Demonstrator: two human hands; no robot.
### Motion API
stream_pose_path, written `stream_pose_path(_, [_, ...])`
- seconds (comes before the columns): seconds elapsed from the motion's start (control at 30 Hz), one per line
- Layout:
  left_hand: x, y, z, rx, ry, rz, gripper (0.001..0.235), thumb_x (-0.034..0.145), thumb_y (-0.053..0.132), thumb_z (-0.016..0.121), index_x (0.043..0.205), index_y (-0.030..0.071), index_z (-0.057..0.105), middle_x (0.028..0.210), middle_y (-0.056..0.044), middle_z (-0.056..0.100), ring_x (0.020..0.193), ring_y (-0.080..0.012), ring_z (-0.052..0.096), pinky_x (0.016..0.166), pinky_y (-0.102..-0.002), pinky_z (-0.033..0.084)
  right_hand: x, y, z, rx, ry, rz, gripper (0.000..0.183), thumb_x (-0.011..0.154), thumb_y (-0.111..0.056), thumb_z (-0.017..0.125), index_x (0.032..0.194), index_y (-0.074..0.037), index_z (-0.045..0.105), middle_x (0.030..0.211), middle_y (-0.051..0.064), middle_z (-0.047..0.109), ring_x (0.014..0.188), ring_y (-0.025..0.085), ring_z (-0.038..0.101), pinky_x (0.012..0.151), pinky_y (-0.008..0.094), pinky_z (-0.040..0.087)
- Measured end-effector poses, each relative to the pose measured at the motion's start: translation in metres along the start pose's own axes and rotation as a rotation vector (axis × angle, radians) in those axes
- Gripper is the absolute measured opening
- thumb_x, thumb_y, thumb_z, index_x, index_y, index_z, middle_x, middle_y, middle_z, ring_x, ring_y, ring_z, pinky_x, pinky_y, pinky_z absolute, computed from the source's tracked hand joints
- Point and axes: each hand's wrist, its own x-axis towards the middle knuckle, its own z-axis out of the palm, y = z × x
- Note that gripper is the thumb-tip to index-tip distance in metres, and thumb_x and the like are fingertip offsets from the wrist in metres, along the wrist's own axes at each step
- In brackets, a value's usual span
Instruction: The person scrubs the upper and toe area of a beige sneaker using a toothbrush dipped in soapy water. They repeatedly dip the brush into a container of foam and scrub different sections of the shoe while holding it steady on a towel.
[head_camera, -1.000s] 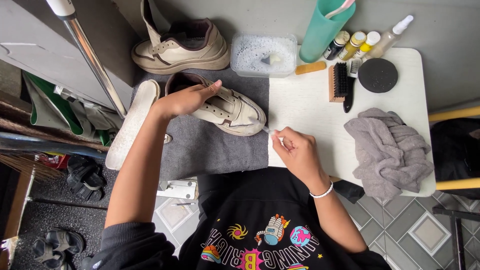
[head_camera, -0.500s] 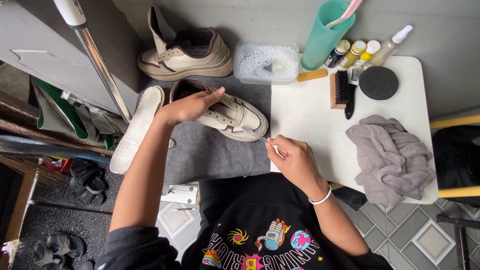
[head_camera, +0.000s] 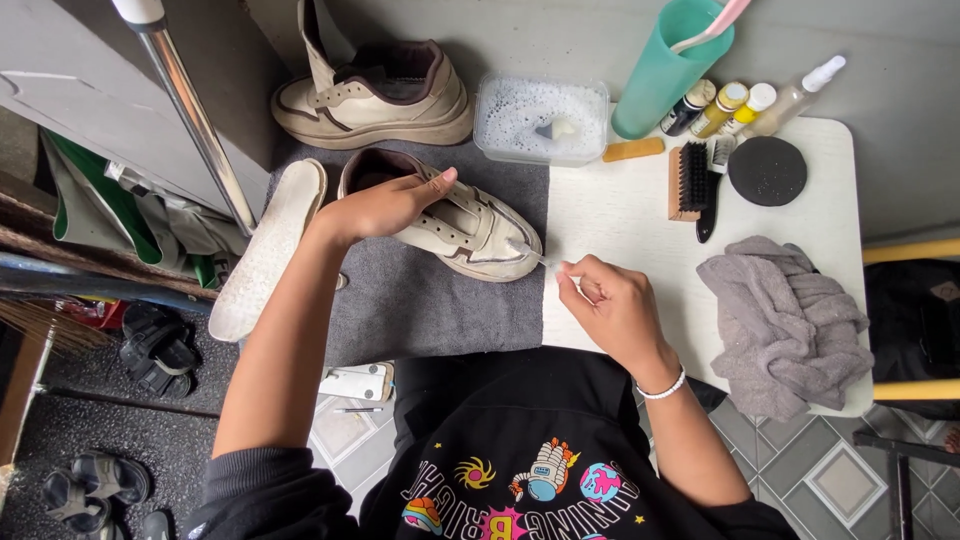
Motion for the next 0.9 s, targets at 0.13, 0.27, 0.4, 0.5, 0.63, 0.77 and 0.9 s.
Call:
stream_pose_path(0.13, [0.003, -0.010, -0.002, 0.010, 0.008, 0.013, 0.085, 0.096, 0.072, 0.033, 0.119, -0.001, 0.069, 0.122, -0.024, 0.067, 0.130, -0.0383, 0.056, 0.114, -0.050, 0.034, -0.001, -0.012, -0.003, 0.106, -0.067, -0.016, 0.011, 0.087, 0.000, 0.074, 0.080, -0.005, 0.067, 0.043, 0.000, 0.033, 0.039, 0.011, 0.040, 0.050, 0.024, 0.044])
stream_pose_path(0.27, [0.001, -0.003, 0.001, 0.040, 0.012, 0.007, 0.084, 0.097, 0.072, 0.032, 0.122, -0.001, 0.068, 0.122, -0.024, 0.066, 0.130, -0.0382, 0.056, 0.114, -0.050, 0.035, -0.006, -0.004, -0.004, 0.066, -0.024, -0.020, 0.013, 0.089, 0.000, 0.073, 0.079, -0.004, 0.066, 0.043, 0.001, 0.031, 0.039, 0.011, 0.039, 0.054, 0.025, 0.047])
stream_pose_path(0.4, [-0.001, -0.002, 0.001, 0.052, 0.031, -0.008, 0.084, 0.096, 0.072, 0.034, 0.120, 0.000, 0.069, 0.120, -0.024, 0.068, 0.129, -0.0378, 0.057, 0.113, -0.049, 0.036, -0.013, -0.007, 0.002, 0.059, 0.013, 0.001, 0.012, 0.086, 0.003, 0.072, 0.080, -0.004, 0.066, 0.044, 0.001, 0.031, 0.038, 0.013, 0.042, 0.052, 0.024, 0.046])
stream_pose_path(0.5, [-0.004, 0.004, 0.003, 0.044, 0.040, -0.018, 0.086, 0.094, 0.075, 0.034, 0.120, 0.001, 0.069, 0.120, -0.022, 0.068, 0.128, -0.0365, 0.058, 0.113, -0.048, 0.037, -0.011, -0.009, 0.006, 0.084, -0.005, -0.006, 0.014, 0.088, -0.001, 0.074, 0.077, -0.005, 0.065, 0.043, 0.001, 0.032, 0.038, 0.012, 0.043, 0.052, 0.024, 0.046])
stream_pose_path(0.63, [-0.002, 0.000, -0.001, 0.008, 0.070, -0.040, 0.085, 0.094, 0.074, 0.035, 0.116, 0.001, 0.072, 0.119, -0.023, 0.069, 0.127, -0.0370, 0.059, 0.112, -0.048, 0.037, -0.010, -0.010, 0.008, 0.025, -0.003, -0.021, 0.016, 0.089, -0.005, 0.072, 0.074, -0.008, 0.066, 0.042, 0.001, 0.034, 0.036, 0.015, 0.048, 0.049, 0.025, 0.046])
stream_pose_path(0.77, [0.013, -0.008, -0.001, -0.008, 0.051, -0.048, 0.080, 0.096, 0.070, 0.040, 0.107, 0.000, 0.075, 0.101, -0.020, 0.071, 0.111, -0.0331, 0.067, 0.105, -0.043, 0.043, -0.015, 0.006, 0.010, -0.051, 0.025, -0.113, 0.008, 0.088, -0.007, 0.074, 0.082, -0.008, 0.069, 0.044, 0.002, 0.038, 0.040, 0.017, 0.053, 0.047, 0.026, 0.048])
stream_pose_path(0.9, [0.028, -0.017, -0.001, -0.010, 0.072, -0.012, 0.076, 0.098, 0.068, 0.042, 0.094, 0.000, 0.077, 0.087, -0.016, 0.071, 0.096, -0.0280, 0.069, 0.098, -0.040, 0.047, -0.010, 0.010, 0.009, -0.043, 0.019, -0.144, 0.008, 0.088, -0.009, 0.076, 0.084, -0.010, 0.070, 0.047, 0.002, 0.039, 0.042, 0.018, 0.056, 0.048, 0.027, 0.050])
